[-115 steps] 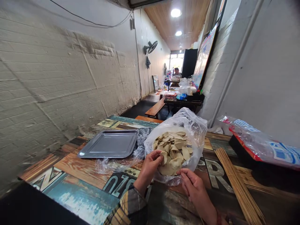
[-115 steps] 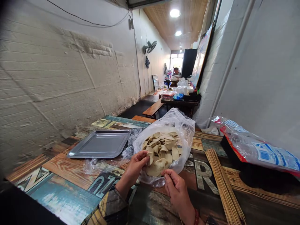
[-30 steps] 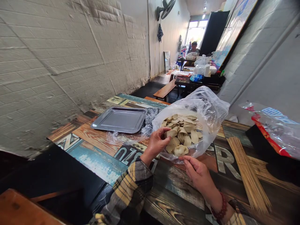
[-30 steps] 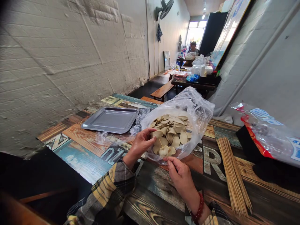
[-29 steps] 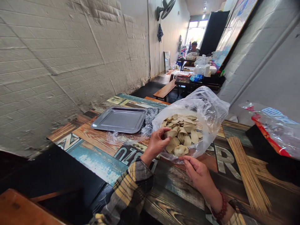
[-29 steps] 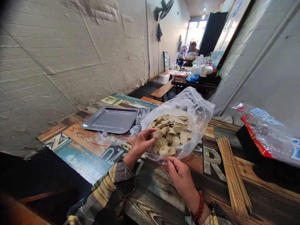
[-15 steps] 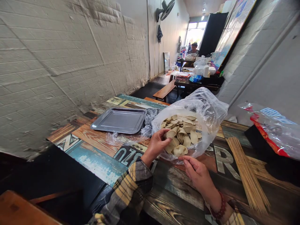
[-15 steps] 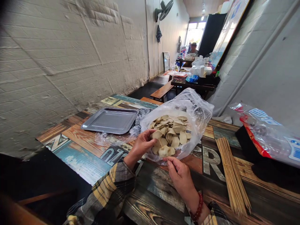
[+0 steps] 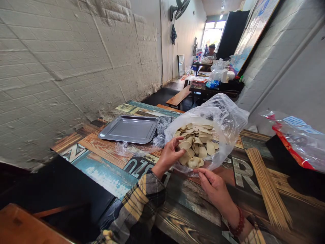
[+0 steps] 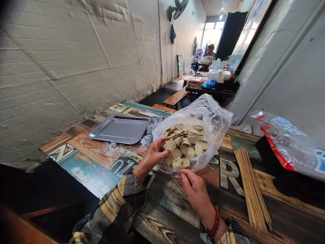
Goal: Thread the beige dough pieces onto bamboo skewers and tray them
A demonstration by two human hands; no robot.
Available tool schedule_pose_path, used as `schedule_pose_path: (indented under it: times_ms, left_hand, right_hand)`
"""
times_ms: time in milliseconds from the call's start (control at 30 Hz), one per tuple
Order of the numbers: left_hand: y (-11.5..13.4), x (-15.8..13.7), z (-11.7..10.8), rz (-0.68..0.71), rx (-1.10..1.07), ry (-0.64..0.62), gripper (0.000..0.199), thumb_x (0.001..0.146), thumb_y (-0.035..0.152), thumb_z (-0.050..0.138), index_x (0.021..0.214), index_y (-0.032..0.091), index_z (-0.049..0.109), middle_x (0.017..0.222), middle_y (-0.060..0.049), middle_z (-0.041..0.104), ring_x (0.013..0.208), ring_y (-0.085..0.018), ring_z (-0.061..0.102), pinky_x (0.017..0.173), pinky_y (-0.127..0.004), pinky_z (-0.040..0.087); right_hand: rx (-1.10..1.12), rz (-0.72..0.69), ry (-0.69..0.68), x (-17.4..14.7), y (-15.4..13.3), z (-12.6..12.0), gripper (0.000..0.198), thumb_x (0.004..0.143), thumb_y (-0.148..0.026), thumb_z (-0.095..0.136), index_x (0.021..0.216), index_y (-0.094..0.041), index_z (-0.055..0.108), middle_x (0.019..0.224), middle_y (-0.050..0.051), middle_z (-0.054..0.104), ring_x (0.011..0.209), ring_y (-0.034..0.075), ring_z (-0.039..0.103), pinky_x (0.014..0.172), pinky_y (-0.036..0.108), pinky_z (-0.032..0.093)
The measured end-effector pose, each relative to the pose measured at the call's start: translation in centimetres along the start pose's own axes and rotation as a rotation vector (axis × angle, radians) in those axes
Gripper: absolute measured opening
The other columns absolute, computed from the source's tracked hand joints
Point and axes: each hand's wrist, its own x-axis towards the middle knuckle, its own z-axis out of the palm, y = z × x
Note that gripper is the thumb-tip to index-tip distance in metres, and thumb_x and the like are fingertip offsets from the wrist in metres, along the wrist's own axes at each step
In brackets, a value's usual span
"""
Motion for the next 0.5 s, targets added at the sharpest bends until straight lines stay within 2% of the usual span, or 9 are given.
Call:
schedule_pose_path:
  times_ms: [333,500]
  left_hand:
    - [1.0,-0.5,0.3,-0.068,-0.069,-0.085,0.056,0.063,0.016,0.066,0.118,0.014,0.056,0.086,-0.002,0.064,0.072,-0.013,0.056,0.064,-0.022,0.042]
    - [1.9,-0.9,0.6,-0.151,-0.233,-0.102,0.050,0.062,0.019,0.070,0.110,0.015,0.057,0.090,-0.003,0.064,0.078,-0.014,0.057,0.066,-0.022,0.042]
  right_hand:
    - [-0.009,-0.019,0.027,0.1,-0.3,-0.1,0.036,0.085,-0.047,0.053,0.092,-0.019,0.074,0.055,0.002,0.061,0.053,0.017,0.057,0.043,0.023,0.040]
    - [-0.010,-0.035,0.015,0.1,0.2,-0.2,0.036,0.087,-0.044,0.051,0.096,-0.018,0.074,0.053,0.001,0.058,0.051,0.016,0.055,0.043,0.022,0.039]
